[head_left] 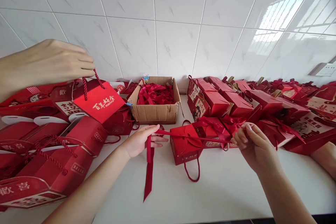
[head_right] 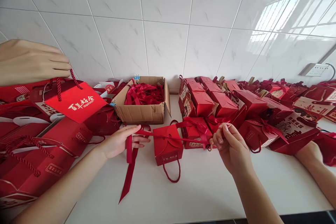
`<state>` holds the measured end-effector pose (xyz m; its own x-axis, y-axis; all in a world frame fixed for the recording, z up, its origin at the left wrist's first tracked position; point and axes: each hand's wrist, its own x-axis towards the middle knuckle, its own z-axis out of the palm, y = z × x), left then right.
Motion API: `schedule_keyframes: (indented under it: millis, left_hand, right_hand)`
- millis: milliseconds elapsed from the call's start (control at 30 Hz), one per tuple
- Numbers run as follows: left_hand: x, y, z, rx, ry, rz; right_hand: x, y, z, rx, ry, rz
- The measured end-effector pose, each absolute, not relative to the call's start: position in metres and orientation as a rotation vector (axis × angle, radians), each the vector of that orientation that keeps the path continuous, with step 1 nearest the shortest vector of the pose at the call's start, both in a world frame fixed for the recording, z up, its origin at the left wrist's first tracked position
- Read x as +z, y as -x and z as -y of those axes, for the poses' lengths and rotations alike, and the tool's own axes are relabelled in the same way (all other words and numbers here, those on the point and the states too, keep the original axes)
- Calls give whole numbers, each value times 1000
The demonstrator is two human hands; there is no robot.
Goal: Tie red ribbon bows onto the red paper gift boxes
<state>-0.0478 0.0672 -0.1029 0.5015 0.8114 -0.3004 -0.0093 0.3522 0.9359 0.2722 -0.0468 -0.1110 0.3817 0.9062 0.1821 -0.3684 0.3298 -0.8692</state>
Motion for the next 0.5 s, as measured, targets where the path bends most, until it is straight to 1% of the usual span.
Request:
schedule_keyframes:
  millis: [100, 200, 333, 500]
  left_hand:
    - [-89, 58, -63, 589, -1383, -989]
    - [-66, 67, -58, 583, -1540, -999]
    - [-30, 64, -53, 776, -1641, -959]
    - [11, 31, -53, 997, -1780, -743]
  right_hand:
    - [-99, -272, 52, 847, 870, 798]
    - [-82, -270, 50, 763, 865, 839]
    - [-50, -260, 37, 638, 860, 941]
    - [-12, -238, 11, 452, 1010, 1217]
